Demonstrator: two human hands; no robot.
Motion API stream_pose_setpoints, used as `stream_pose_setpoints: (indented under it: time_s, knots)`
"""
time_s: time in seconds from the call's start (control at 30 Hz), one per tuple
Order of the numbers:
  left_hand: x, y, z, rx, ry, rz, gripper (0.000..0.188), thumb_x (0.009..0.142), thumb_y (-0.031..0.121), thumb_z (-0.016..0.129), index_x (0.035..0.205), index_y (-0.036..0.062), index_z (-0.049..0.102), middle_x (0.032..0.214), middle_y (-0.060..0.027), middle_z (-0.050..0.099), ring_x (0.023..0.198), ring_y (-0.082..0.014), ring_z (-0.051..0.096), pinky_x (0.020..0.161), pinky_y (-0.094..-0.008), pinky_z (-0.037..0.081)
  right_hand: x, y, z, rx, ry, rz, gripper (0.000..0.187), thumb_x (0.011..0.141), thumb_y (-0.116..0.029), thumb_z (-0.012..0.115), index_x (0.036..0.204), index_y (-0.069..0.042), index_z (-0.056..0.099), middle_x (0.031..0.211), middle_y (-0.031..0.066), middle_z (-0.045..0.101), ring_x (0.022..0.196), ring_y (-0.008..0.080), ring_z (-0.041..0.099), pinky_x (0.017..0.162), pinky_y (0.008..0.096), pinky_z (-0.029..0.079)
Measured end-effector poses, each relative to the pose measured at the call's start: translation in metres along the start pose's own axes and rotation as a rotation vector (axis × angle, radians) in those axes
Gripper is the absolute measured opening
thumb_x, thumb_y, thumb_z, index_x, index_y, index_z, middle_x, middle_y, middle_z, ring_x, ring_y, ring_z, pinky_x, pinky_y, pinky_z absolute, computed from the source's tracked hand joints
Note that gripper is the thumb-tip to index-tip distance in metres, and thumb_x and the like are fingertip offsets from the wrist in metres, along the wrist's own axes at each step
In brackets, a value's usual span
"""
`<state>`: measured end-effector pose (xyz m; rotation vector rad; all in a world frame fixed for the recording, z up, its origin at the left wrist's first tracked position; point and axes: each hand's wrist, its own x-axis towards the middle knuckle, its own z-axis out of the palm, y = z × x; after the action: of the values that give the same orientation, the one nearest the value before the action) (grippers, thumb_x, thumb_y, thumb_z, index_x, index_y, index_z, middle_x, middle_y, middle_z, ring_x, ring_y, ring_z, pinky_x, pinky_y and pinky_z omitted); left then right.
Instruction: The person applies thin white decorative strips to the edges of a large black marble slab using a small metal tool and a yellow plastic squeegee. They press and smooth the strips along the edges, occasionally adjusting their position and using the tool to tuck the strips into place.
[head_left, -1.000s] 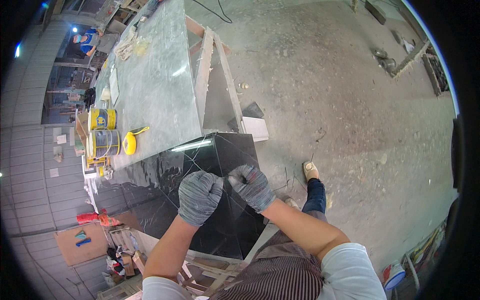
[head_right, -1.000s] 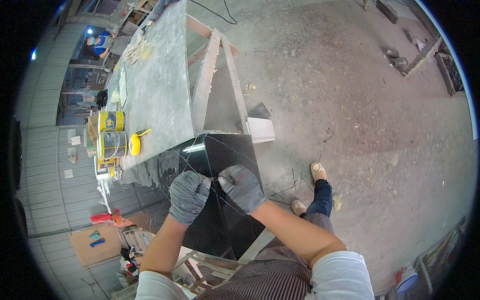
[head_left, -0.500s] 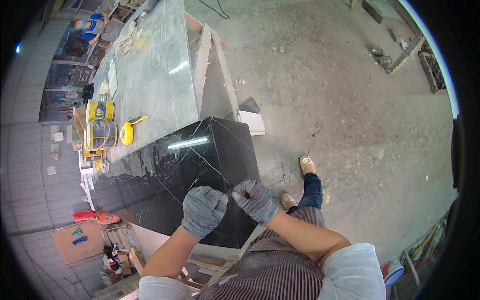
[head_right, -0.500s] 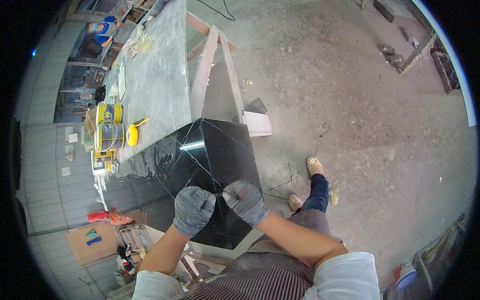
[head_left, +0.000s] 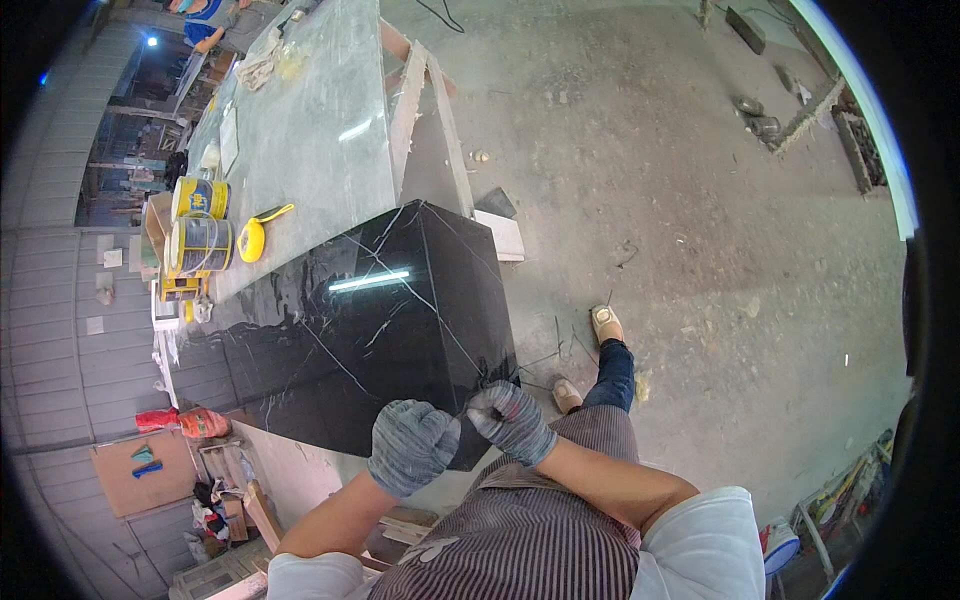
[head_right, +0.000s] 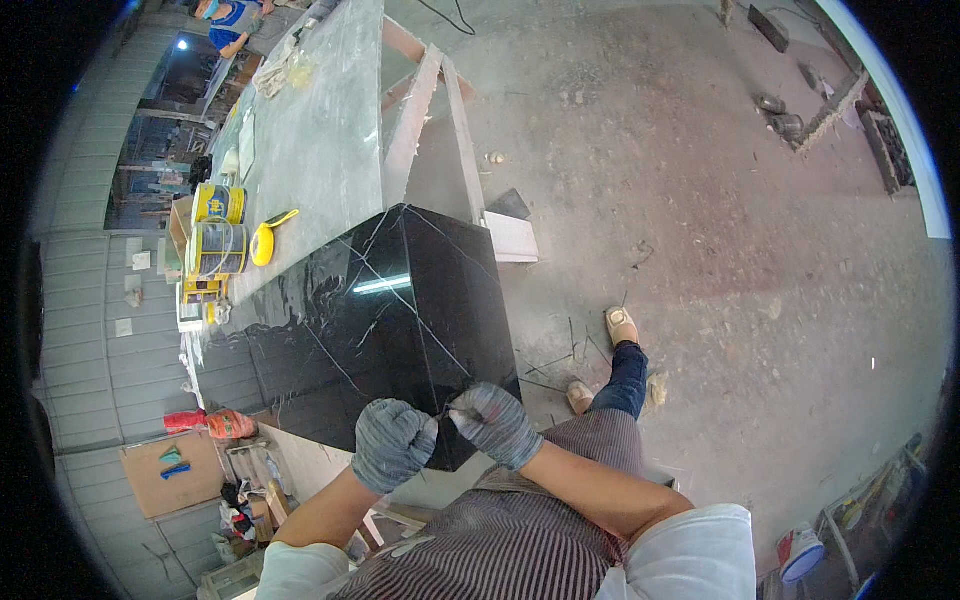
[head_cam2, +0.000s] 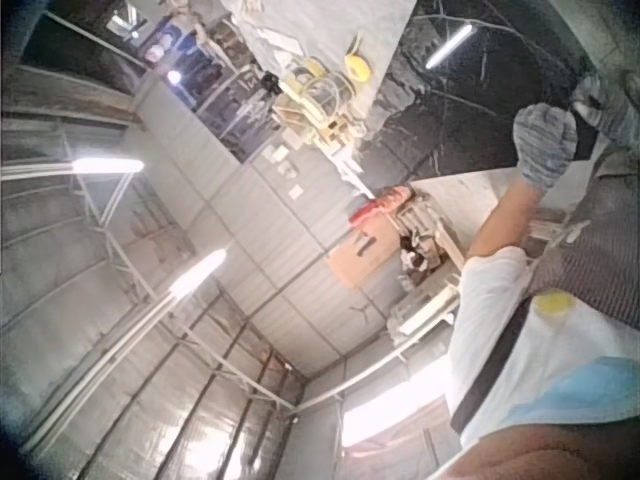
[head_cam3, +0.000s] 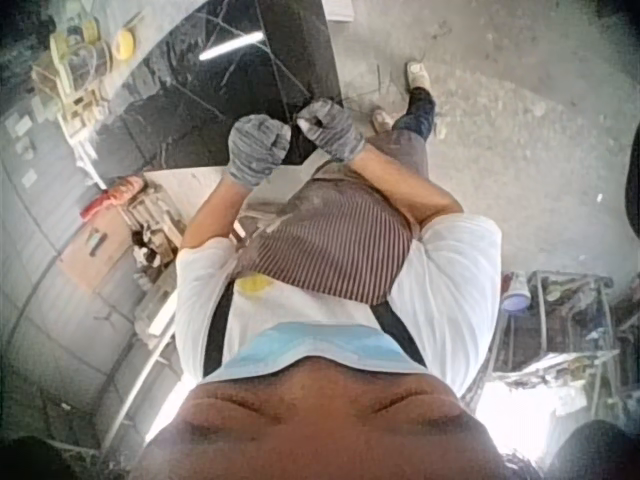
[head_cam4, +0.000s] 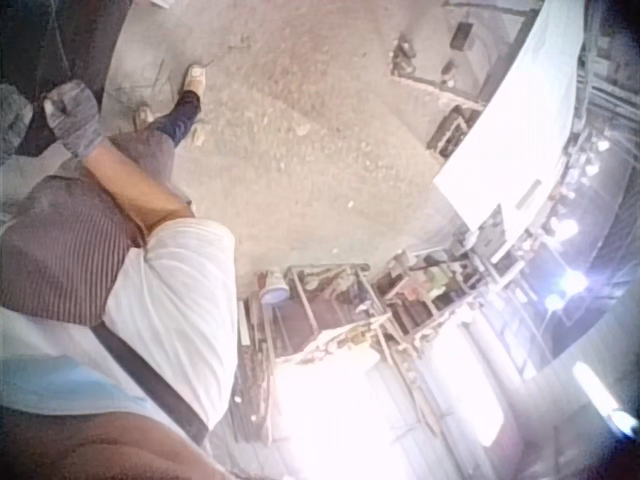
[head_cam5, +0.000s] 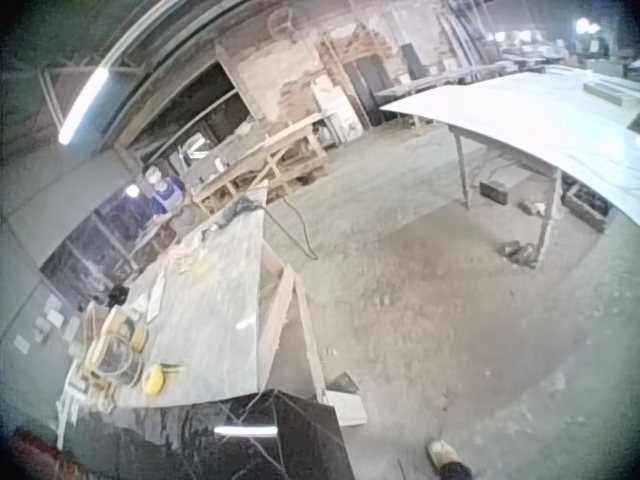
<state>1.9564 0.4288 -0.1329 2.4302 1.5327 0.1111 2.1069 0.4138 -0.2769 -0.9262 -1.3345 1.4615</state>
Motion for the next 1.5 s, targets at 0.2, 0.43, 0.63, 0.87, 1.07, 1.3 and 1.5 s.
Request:
stream_pose_setpoints:
  time_s: [0.2,0.43,0.63,0.87,1.07,1.3,1.5]
  knots:
    - [-0.024,0.014,0.004,0.014,-0.026,-0.016,0.009,0.075,0.012,0.07,0.071,0.0096,0.062,0.063,-0.0089,0.058,0.058,-0.0301,0.057,0.055,-0.0432,0.045,-0.018,0.002,0.002,-0.042,-0.011,-0.102,0.012,0.081,-0.014,0.071,0.09,-0.008,0.067,0.08,0.0112,0.063,0.075,0.0308,0.063,0.067,0.0402,0.051]
    - [-0.044,0.026,0.009,-0.003,-0.069,0.0,0.011,0.074,0.014,0.068,0.066,0.0102,0.061,0.061,-0.0087,0.056,0.056,-0.0298,0.055,0.055,-0.0439,0.043,-0.034,0.002,0.0,-0.096,-0.087,-0.127,0.011,0.079,-0.013,0.071,0.087,-0.008,0.066,0.079,0.0109,0.063,0.078,0.0314,0.063,0.068,0.0404,0.051]
    - [-0.056,0.034,0.009,-0.012,-0.107,-0.001,0.01,0.074,0.015,0.067,0.068,0.0096,0.063,0.061,-0.0088,0.056,0.058,-0.0294,0.055,0.057,-0.0441,0.043,-0.041,0.008,-0.002,-0.121,-0.132,-0.239,0.013,0.077,-0.013,0.071,0.087,-0.008,0.065,0.081,0.0107,0.063,0.079,0.0316,0.063,0.07,0.0405,0.052]
    - [-0.066,0.04,0.016,0.02,-0.019,0.011,0.009,0.075,0.018,0.068,0.075,0.0098,0.064,0.066,-0.0083,0.056,0.06,-0.0279,0.055,0.058,-0.0436,0.043,-0.039,-0.001,-0.012,-0.041,-0.145,-0.253,0.016,0.081,-0.013,0.068,0.094,-0.005,0.066,0.089,0.0133,0.062,0.087,0.0327,0.061,0.078,0.0417,0.051]
    - [-0.055,0.047,0.011,0.074,-0.042,0.011,0.008,0.075,0.015,0.069,0.074,0.0098,0.062,0.065,-0.0079,0.055,0.06,-0.0285,0.055,0.058,-0.0444,0.043,-0.034,-0.018,-0.014,0.167,-0.258,0.214,0.025,0.09,-0.023,0.067,0.103,-0.001,0.067,0.092,0.0114,0.063,0.092,0.0257,0.062,0.082,0.0382,0.05]
    - [-0.062,0.04,-0.01,0.037,0.117,-0.123,0.008,0.076,0.012,0.069,0.074,0.0083,0.062,0.07,-0.0095,0.061,0.064,-0.0306,0.059,0.06,-0.0456,0.045,-0.025,-0.02,-0.009,0.06,-0.202,0.329,0.024,0.091,-0.023,0.067,0.101,-0.001,0.066,0.093,0.0122,0.064,0.087,0.024,0.062,0.079,0.0365,0.05]
    - [-0.082,0.045,-0.028,-0.057,0.395,-0.28,0.01,0.077,0.007,0.072,0.077,0.0101,0.063,0.071,-0.0069,0.061,0.064,-0.0283,0.059,0.061,-0.0407,0.048,-0.01,-0.012,-0.015,-0.041,0.038,0.329,0.022,0.093,-0.024,0.065,0.103,-0.004,0.066,0.091,0.0123,0.065,0.085,0.024,0.062,0.078,0.0364,0.05]
